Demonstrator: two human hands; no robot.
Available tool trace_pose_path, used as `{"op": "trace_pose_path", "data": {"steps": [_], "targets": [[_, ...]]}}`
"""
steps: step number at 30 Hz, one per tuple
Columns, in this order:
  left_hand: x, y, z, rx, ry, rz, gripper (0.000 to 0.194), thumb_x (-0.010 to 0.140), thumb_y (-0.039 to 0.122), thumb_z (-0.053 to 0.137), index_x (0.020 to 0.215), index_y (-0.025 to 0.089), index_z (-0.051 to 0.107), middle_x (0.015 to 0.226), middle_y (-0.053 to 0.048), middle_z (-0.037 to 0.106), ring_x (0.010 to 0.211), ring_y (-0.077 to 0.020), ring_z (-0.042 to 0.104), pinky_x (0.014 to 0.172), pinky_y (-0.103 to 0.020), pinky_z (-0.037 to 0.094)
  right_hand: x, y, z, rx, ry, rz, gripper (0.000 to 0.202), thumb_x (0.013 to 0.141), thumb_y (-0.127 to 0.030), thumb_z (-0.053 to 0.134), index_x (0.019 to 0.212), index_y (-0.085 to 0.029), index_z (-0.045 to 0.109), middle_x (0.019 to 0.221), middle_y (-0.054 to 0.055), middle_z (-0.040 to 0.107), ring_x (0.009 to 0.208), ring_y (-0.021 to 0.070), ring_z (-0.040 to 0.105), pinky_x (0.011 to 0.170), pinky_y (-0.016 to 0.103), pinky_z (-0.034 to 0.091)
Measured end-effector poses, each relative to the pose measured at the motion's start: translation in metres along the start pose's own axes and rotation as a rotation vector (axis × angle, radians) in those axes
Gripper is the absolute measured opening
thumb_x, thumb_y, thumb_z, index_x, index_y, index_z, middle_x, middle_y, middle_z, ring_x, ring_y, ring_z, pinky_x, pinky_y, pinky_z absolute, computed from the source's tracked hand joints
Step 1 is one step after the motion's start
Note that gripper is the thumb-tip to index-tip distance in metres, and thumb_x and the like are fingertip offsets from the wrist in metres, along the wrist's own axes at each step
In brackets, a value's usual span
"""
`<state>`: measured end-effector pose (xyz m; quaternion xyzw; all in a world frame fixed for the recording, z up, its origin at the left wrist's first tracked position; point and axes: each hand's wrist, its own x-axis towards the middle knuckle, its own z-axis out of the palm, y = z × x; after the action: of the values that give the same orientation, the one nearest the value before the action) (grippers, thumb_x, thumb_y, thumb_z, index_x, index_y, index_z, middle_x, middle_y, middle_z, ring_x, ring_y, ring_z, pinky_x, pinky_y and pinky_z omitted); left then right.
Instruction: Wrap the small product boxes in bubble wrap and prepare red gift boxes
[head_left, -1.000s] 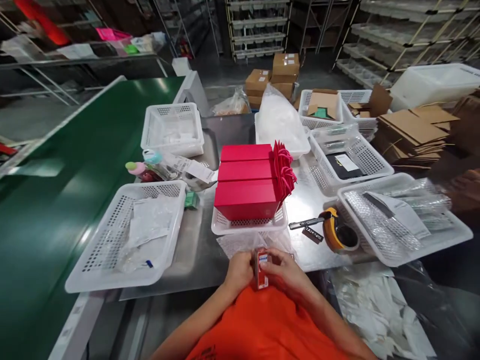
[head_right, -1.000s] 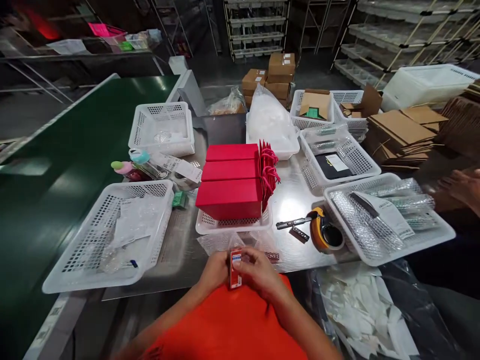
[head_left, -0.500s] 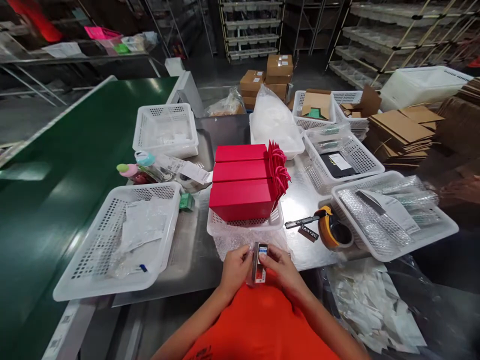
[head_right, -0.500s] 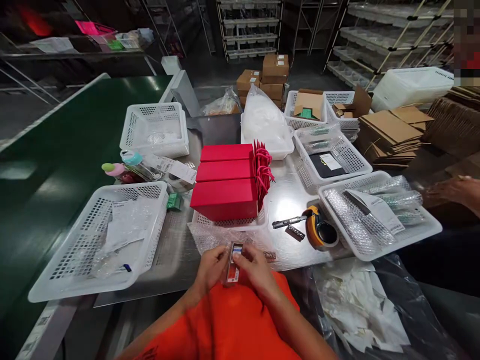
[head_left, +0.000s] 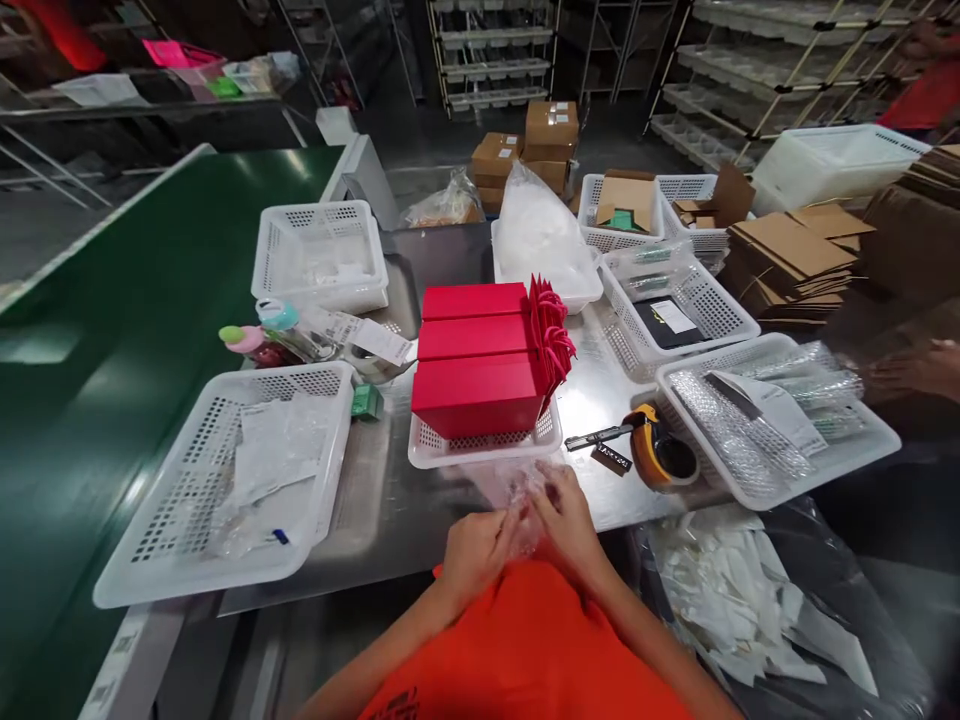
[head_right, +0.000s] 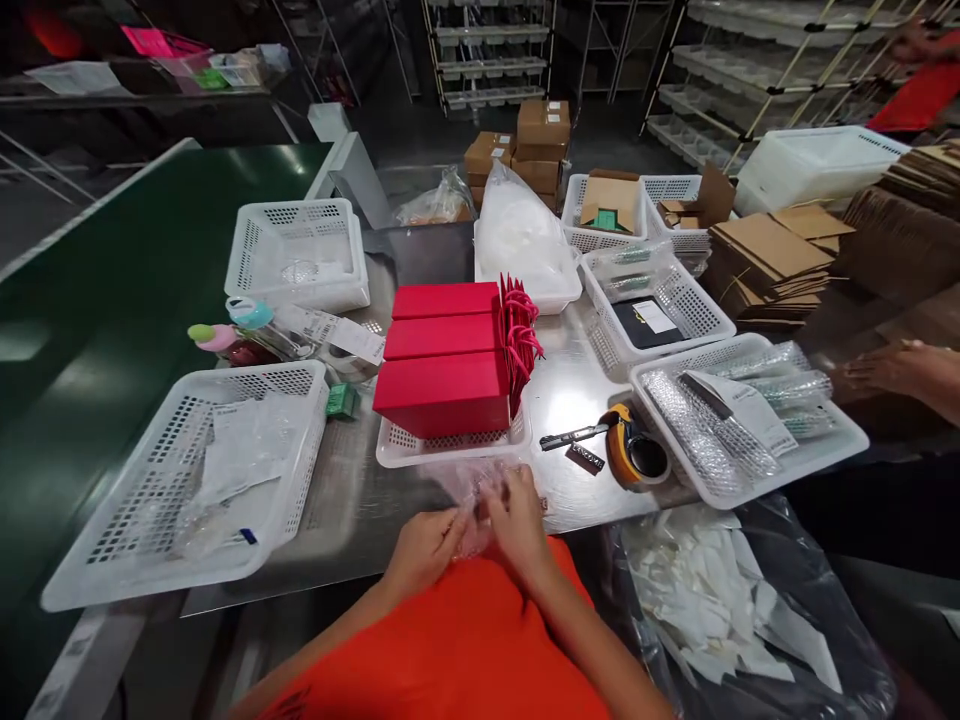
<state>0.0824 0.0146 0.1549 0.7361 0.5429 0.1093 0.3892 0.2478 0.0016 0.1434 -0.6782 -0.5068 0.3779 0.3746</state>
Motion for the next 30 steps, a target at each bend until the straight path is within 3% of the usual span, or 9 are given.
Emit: {"op": "trace_pose_path", "data": {"steps": [6,11,14,17,20,22,24,27,30], "targets": [[0.000,-0.022,-0.014,-0.220,0.201,-0.061,0.047,0.093,0.051,0.039,0.057,0.023,0.051,0.066,-0.003,0.058,0.061,-0.0173,0.054,0.060,-0.029,0.037,-0.007,0.009,0.013,0.025,-0.225,-0.143,0.024,0.075,-0.006,0.053,0.084,-0.021,0.070,0.088,0.003,0.061,0.085,0.0189,0.059,0.079,0.030,0.049],[0.022,-0.031,-0.010,-0.163,0.209,-0.034,0.041,0.091,0.043,0.045,0.058,0.021,0.057,0.079,-0.005,0.061,0.072,-0.0182,0.059,0.069,-0.030,0.046,0.004,0.032,0.035,0.264,-0.259,0.049,0.030,0.072,-0.012,0.056,0.097,-0.021,0.071,0.096,0.003,0.071,0.093,0.0201,0.065,0.088,0.035,0.053],[0.044,-0.031,0.010,-0.211,0.018,-0.015,0.033,0.087,0.036,0.051,0.058,0.021,0.058,0.077,-0.005,0.065,0.076,-0.0187,0.060,0.077,-0.032,0.051,0.007,0.043,0.029,0.281,-0.137,0.089,0.037,0.076,-0.021,0.058,0.110,-0.020,0.071,0.114,0.008,0.069,0.103,0.0227,0.066,0.095,0.041,0.053],[0.056,-0.027,0.030,-0.434,-0.186,0.028,0.020,0.083,0.033,0.060,0.083,0.020,0.075,0.105,-0.010,0.076,0.102,-0.0223,0.067,0.093,-0.035,0.054,0.013,0.057,0.004,0.198,0.050,0.085,0.038,0.079,-0.033,0.058,0.112,-0.019,0.071,0.118,0.012,0.065,0.104,0.0255,0.065,0.087,0.042,0.056],[0.051,-0.026,0.038,-0.605,-0.182,0.064,0.028,0.083,0.035,0.065,0.105,0.021,0.077,0.134,-0.013,0.070,0.126,-0.0262,0.062,0.105,-0.039,0.050,0.024,0.079,-0.033,0.029,0.257,0.063,0.037,0.084,-0.037,0.053,0.111,-0.018,0.069,0.117,0.014,0.063,0.103,0.0265,0.064,0.080,0.040,0.057],[0.044,-0.033,0.030,-0.624,-0.110,0.074,0.026,0.086,0.033,0.061,0.102,0.019,0.077,0.128,-0.014,0.073,0.120,-0.0258,0.066,0.103,-0.039,0.051,0.035,0.098,-0.055,-0.199,0.326,0.053,0.035,0.086,-0.030,0.048,0.112,-0.017,0.068,0.115,0.016,0.064,0.106,0.0278,0.062,0.085,0.041,0.055],[0.040,-0.049,0.011,-0.551,0.029,0.041,0.024,0.088,0.031,0.056,0.096,0.019,0.076,0.107,-0.012,0.078,0.100,-0.0234,0.071,0.091,-0.037,0.055,0.050,0.117,-0.068,-0.517,0.295,0.088,0.033,0.086,-0.020,0.047,0.112,-0.013,0.067,0.116,0.020,0.065,0.112,0.0312,0.061,0.093,0.044,0.050],[0.038,-0.093,-0.042,-0.291,0.472,-0.094,0.023,0.091,0.030,0.053,0.089,0.019,0.073,0.090,-0.009,0.075,0.085,-0.0217,0.069,0.081,-0.035,0.055,0.072,0.142,-0.069,-0.892,0.170,0.121,0.037,0.089,-0.011,0.044,0.121,-0.008,0.063,0.125,0.026,0.063,0.116,0.0354,0.062,0.089,0.044,0.048],[0.030,-0.152,-0.108,-0.071,0.918,-0.331,0.022,0.091,0.025,0.049,0.096,0.017,0.069,0.103,-0.013,0.070,0.098,-0.0248,0.067,0.087,-0.037,0.054,0.084,0.155,-0.064,-1.111,0.069,0.108,0.037,0.095,-0.009,0.037,0.120,-0.008,0.065,0.110,0.025,0.068,0.106,0.0365,0.067,0.083,0.045,0.048]]}}
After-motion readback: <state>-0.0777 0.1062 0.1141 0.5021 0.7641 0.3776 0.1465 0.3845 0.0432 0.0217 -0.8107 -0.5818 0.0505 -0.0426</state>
